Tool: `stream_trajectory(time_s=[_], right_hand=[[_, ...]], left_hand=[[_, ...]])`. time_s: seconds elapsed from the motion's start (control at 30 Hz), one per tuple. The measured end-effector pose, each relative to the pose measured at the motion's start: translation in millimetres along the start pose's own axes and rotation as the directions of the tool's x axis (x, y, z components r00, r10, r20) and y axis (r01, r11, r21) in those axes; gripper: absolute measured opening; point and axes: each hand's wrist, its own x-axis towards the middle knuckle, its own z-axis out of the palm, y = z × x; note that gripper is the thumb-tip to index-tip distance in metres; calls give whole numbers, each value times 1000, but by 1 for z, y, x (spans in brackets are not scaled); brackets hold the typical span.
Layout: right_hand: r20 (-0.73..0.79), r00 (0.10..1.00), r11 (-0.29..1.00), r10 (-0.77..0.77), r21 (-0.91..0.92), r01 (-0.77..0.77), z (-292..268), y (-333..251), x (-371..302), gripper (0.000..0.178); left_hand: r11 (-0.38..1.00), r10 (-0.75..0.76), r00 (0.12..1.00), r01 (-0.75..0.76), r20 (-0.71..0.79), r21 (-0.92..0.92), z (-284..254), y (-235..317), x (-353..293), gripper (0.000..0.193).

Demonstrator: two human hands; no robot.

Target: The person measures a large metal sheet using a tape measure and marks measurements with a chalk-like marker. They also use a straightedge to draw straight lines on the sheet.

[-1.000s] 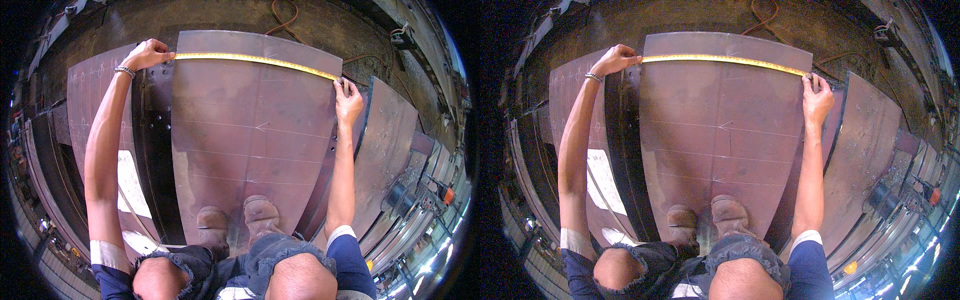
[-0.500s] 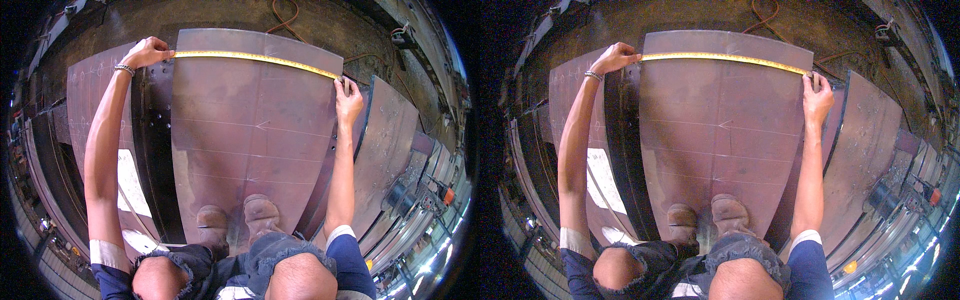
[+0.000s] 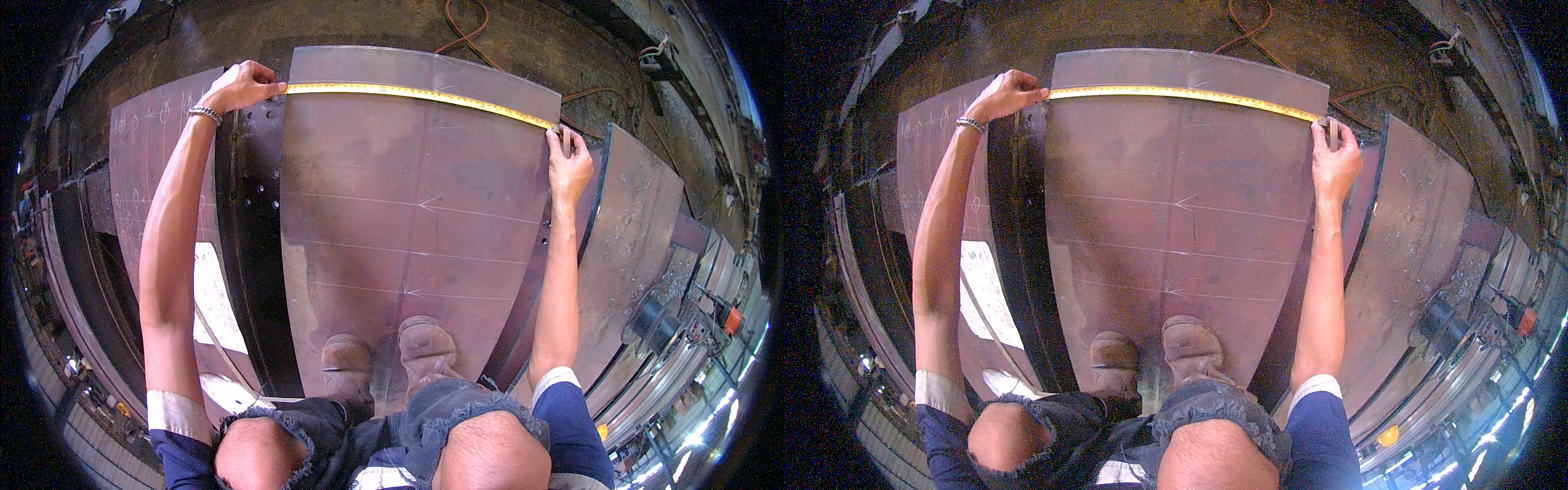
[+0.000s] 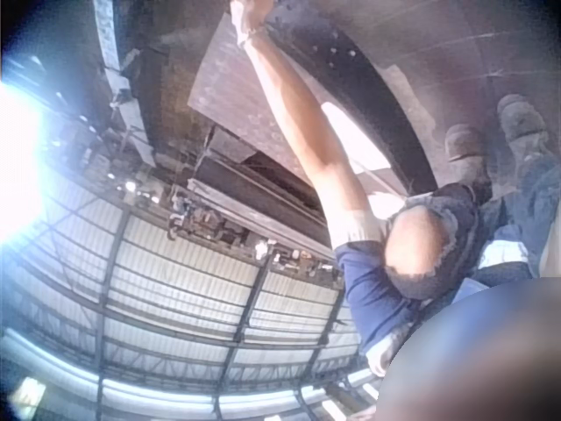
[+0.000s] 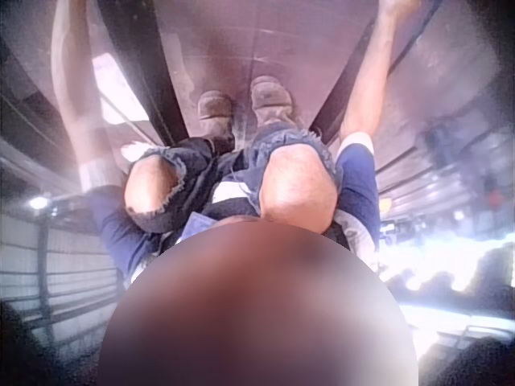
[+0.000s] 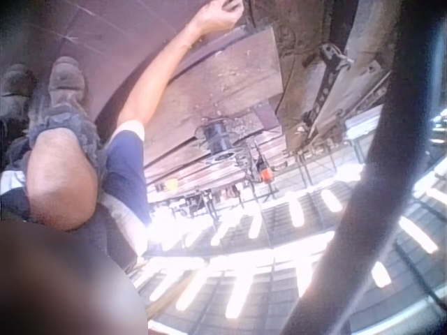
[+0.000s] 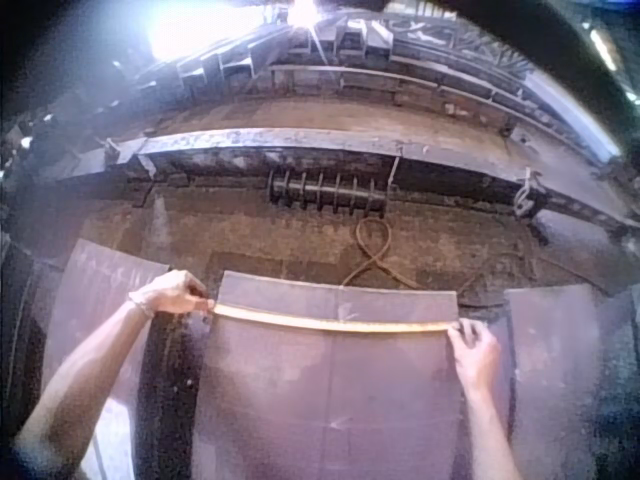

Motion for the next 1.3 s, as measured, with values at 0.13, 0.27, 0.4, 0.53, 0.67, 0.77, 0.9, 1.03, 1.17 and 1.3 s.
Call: stream_trajectory(time_s=[0.13, 0.27, 0.4, 0.53, 0.67, 0.77, 0.9, 1.03, 1.17, 1.3], right_hand=[[5, 1000, 1000, -3, 19, 3, 1, 1, 1, 37], [12, 1000, 1000, 20, -2, -20, -2, -6, -1, 37], [26, 1000, 1000, 17, 10, -18, -2, -7, -1, 38], [-76, 994, 992, -81, -99, 74, -6, -13, -2, 38], [-99, 953, 958, -286, -35, 284, -7, -35, 3, 32], [173, 971, 976, -167, 171, 137, -10, -75, -1, 18], [340, 917, 923, -210, 379, 71, 7, -108, 1, 14], [542, 824, 837, -168, 520, -171, 29, -125, 10, 17], [601, 777, 783, -189, 569, -250, 49, -132, 15, 19], [579, 789, 623, -205, 699, -351, 66, -135, 12, 21]], left_hand=[[999, 27, 999, -27, 30, 21, -3, 1, 1, 46], [999, -13, 1000, 15, -28, 45, -4, 8, -3, 46], [1000, -2, 1000, 2, -26, 17, -3, -1, 0, 44], [1000, -21, 999, 20, 45, 20, -7, 10, -1, 44], [1000, -1, 1000, 2, -14, 21, -3, 3, 1, 44], [1000, 7, 999, -6, -42, 18, -1, -2, 0, 45], [999, -18, 1000, 19, -19, 31, -2, 5, 0, 46], [999, -23, 999, 24, -30, 33, -1, 1, 3, 48], [997, -53, 998, 55, -30, 52, -1, 2, 4, 49], [996, -59, 998, 59, -15, 61, -2, 7, 1, 51]])
